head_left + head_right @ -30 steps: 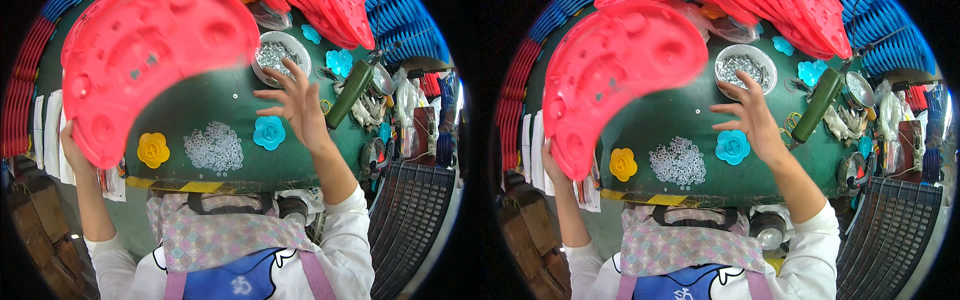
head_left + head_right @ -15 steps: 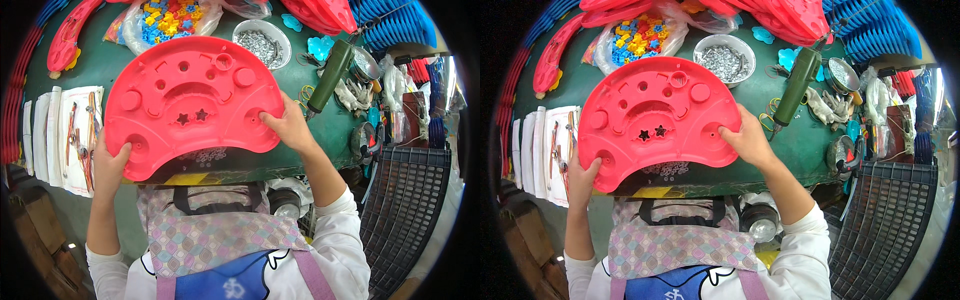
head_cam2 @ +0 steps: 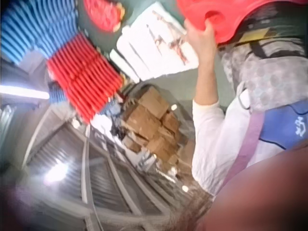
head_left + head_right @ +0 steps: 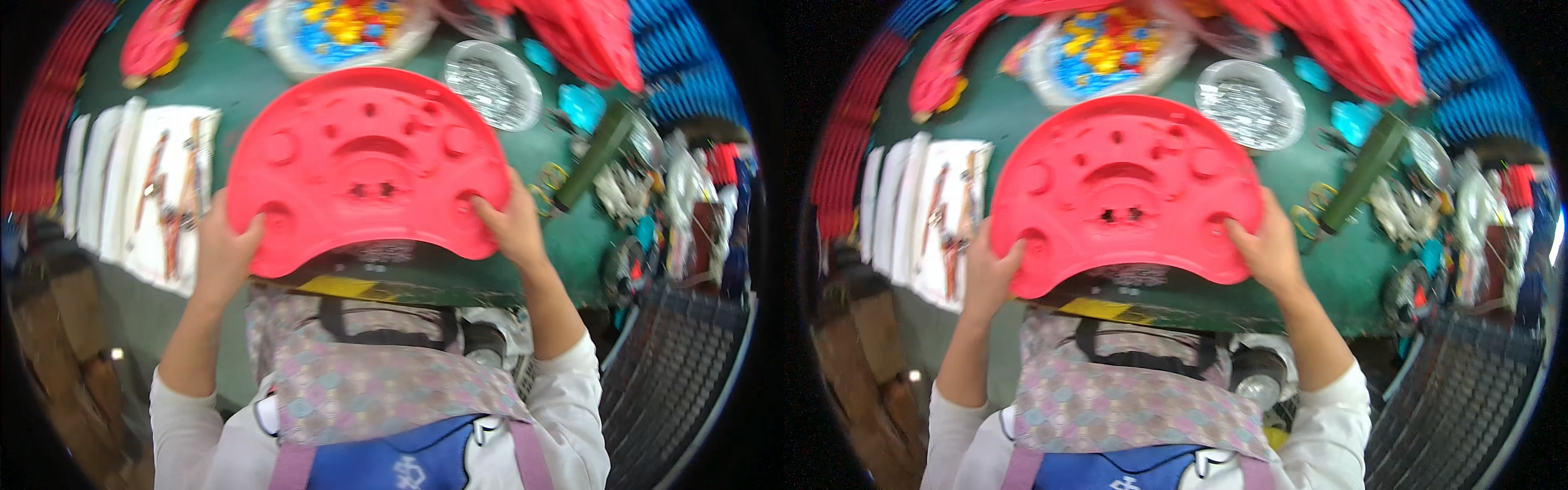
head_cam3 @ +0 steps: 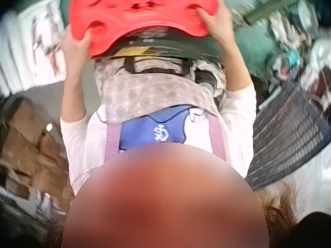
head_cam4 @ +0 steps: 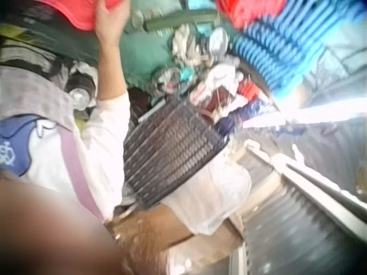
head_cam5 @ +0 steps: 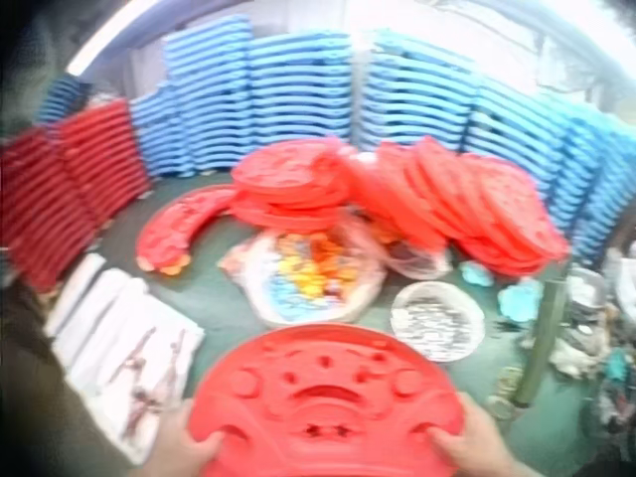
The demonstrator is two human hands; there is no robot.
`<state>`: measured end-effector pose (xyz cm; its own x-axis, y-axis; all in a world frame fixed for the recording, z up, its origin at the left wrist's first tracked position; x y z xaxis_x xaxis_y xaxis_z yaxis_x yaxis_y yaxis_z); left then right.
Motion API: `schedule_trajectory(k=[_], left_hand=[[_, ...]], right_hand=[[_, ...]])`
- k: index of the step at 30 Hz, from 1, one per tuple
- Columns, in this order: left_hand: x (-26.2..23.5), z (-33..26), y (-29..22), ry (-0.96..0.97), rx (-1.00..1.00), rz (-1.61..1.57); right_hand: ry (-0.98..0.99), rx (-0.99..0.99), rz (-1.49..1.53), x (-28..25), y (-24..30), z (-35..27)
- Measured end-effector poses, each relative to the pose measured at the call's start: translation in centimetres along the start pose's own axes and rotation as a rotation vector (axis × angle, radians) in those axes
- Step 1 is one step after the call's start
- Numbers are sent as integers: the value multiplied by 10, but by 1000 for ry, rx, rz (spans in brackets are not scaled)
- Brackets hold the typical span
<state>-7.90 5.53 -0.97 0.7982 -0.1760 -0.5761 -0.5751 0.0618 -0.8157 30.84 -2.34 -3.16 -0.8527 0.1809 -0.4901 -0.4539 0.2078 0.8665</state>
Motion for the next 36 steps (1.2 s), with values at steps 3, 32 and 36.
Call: schedule_trajectory(k=[3, 32, 36], left_hand=[[-4, 4, 6, -57, 0, 48], [57, 231, -123, -26, 562, 214], [77, 266, -96, 118, 301, -43]], right_hand=[[5, -19, 31, 6, 0, -4], [-87, -647, -979, 111, 141, 233], [-50, -583, -702, 107, 148, 236]])
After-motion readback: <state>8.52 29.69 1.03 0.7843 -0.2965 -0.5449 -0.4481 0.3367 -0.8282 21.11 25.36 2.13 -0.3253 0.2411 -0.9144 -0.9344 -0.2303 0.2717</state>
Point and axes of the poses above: each hand's wrist, its own z-axis towards the middle knuckle, its own x-axis out of the palm, y = z × x, the point moved 9 cm from there along z, towards the middle knuckle, and after that the axes turned 1 degree about -z, right-handed, at the moved point
